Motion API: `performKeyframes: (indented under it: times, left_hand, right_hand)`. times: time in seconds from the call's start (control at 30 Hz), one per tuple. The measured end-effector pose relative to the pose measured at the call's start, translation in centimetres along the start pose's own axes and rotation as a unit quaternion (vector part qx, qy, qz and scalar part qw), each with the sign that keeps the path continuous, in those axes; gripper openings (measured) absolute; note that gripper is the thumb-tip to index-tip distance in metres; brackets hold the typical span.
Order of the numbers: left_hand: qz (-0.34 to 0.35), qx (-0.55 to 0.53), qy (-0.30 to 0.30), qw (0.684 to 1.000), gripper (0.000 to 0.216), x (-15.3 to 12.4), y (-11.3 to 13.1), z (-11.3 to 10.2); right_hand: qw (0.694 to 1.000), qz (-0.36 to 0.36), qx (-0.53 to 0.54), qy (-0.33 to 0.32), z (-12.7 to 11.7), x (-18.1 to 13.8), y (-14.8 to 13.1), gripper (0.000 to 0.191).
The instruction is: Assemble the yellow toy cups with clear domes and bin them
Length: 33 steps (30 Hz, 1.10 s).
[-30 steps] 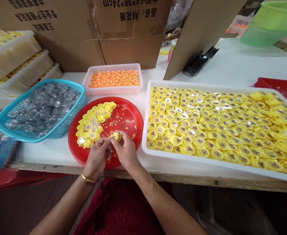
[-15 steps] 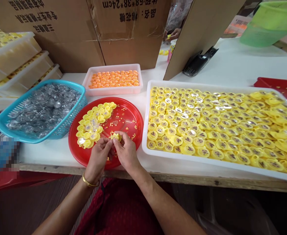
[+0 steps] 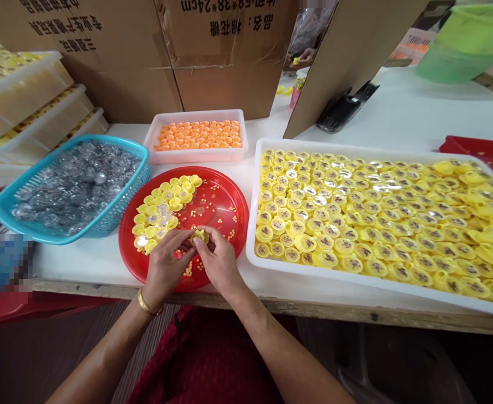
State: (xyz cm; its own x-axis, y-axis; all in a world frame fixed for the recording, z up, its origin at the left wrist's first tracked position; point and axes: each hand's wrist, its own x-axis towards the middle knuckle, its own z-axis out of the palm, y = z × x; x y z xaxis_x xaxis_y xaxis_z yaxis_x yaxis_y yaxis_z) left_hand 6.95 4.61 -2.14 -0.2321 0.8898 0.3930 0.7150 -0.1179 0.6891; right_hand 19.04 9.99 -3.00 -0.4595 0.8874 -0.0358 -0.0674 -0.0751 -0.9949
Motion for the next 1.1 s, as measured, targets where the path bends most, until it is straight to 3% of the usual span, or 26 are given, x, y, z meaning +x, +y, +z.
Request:
performKeyframes:
  times: [0.5, 0.63, 0.77, 0.83, 0.97, 1.1]
  left_hand:
    - [0.102, 0.022, -0.043, 0.994, 0.021, 0.5, 0.2, -0.7]
    - [0.038, -0.044, -0.046, 0.997, 0.022, 0.4, 0.1, -0.7]
    - [-0.149, -0.167, -0.052, 0.973, 0.038, 0.4, -0.3, -0.7]
    - [-0.201, -0.192, -0.063, 0.959, 0.038, 0.6, -0.5, -0.8]
    - [-0.195, -0.204, -0.117, 0.952, 0.031, 0.9, -0.1, -1.5]
    - [-0.17, -0.162, -0.087, 0.968, 0.03, 0.6, 1.3, -2.0]
  right_hand:
    - [0.999, 0.019, 0.048, 0.003, 0.0, 0.1, 0.1, 0.035]
    - [0.997, 0.03, 0.074, 0.011, 0.0, -0.1, 0.0, 0.034]
    - [0.993, 0.044, 0.112, 0.003, 0.0, -0.3, -0.1, 0.044]
    - [0.992, 0.047, 0.12, -0.007, 0.0, -0.4, -0.2, 0.048]
    - [0.989, 0.047, 0.141, -0.005, 0.0, -0.9, -0.7, 0.039]
    - [0.986, 0.05, 0.158, -0.007, 0.2, -1.7, -2.1, 0.035]
